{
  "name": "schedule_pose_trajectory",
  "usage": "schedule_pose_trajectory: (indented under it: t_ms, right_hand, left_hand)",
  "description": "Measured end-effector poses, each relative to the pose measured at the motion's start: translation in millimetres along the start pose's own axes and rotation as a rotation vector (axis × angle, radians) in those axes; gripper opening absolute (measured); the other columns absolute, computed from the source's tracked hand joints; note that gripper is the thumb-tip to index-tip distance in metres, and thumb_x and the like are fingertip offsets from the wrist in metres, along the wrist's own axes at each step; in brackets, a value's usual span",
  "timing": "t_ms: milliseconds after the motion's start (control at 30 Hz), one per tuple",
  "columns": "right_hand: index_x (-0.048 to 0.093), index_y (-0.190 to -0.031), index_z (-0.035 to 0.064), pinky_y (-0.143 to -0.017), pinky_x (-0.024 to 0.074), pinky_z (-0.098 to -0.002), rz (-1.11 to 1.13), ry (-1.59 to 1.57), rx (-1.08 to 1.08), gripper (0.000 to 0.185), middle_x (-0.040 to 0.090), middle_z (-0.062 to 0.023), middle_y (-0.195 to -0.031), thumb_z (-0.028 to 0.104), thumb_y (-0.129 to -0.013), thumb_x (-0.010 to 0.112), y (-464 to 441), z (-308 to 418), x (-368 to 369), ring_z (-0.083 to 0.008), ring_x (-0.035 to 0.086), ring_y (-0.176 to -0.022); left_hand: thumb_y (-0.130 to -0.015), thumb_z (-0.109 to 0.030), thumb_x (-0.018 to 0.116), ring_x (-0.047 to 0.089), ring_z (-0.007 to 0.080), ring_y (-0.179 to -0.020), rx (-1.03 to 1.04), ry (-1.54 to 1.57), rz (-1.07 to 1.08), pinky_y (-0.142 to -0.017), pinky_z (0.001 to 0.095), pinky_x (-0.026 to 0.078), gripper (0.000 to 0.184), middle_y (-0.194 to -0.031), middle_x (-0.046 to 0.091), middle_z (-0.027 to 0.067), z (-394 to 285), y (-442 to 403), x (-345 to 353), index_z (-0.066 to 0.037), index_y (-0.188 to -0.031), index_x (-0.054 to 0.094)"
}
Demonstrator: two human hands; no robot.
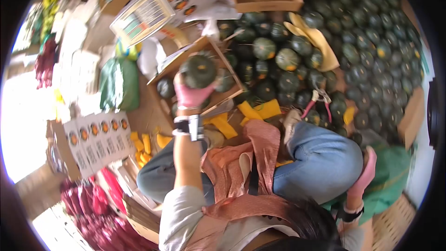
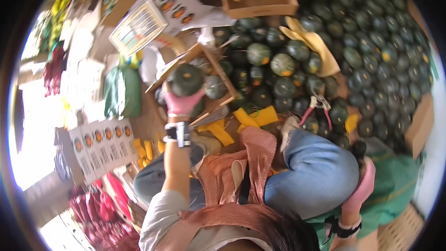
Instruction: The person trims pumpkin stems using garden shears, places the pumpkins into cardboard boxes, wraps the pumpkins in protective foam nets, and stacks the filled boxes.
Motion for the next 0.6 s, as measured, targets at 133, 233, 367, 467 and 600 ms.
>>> schedule_pose_trajectory:
  t_ms: [133,233,367,467,600]
  right_hand:
    - [0.05,-0.118,-0.0046,-0.089,0.0436,-0.032,0.044,-0.203,0.003,0.031,0.056,-0.0129,-0.109,0.007,-0.09,0.047,2,-3,1,-0.0212,0.055,-0.098]
    - [0.051,-0.116,-0.0045,-0.088,0.0434,-0.0313,0.036,-0.153,-0.038,0.03,0.056,-0.0127,-0.109,0.004,-0.088,0.047,3,13,1,-0.0203,0.054,-0.098]
    - [0.055,-0.107,-0.0037,-0.081,0.0451,-0.0311,0.097,-0.137,-0.183,0.023,0.058,-0.0155,-0.099,0.004,-0.088,0.045,0,24,2,-0.0247,0.057,-0.09]
    - [0.056,-0.101,-0.0027,-0.075,0.0453,-0.0315,0.236,-0.353,-0.178,0.021,0.058,-0.0139,-0.093,0.009,-0.09,0.043,-18,39,8,-0.0243,0.057,-0.082]
    - [0.039,-0.126,0.0013,-0.075,0.0457,-0.0276,0.795,-0.999,0.344,0.041,0.056,-0.0103,-0.101,0.012,-0.088,0.049,-65,5,50,-0.0159,0.056,-0.083]
  left_hand:
    - [-0.075,-0.077,0.042,0.037,0.0541,-0.118,-0.429,1.464,0.394,-0.087,0.063,0.041,0.087,-0.139,0.031,0.028,-2,4,72,-0.014,-0.135,0.038]
    - [-0.075,-0.078,0.039,0.027,0.0541,-0.126,-0.478,1.523,0.551,-0.097,0.0694,0.028,0.09,-0.139,0.03,0.0283,10,11,108,-0.013,-0.137,0.036]
    - [-0.076,-0.075,0.043,0.04,0.0464,-0.118,-0.659,1.587,0.508,-0.093,0.0653,0.034,0.081,-0.128,0.045,0.0244,7,32,155,-0.012,-0.128,0.048]
    - [-0.077,-0.072,0.046,0.05,0.0427,-0.105,-0.872,1.491,0.414,-0.082,0.0571,0.047,0.071,-0.117,0.052,0.0235,21,42,174,-0.015,-0.117,0.055]
    - [-0.074,-0.076,0.045,0.055,0.0402,-0.095,-0.786,1.44,0.569,-0.077,0.0482,0.051,0.082,-0.106,0.059,0.0201,32,42,198,-0.004,-0.111,0.056]
Point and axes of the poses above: each hand's wrist, its own y-axis away from the middle knuckle, its own x-axis out of the palm, z = x × y, the point moved 1 cm from there along -y, towards the middle knuckle
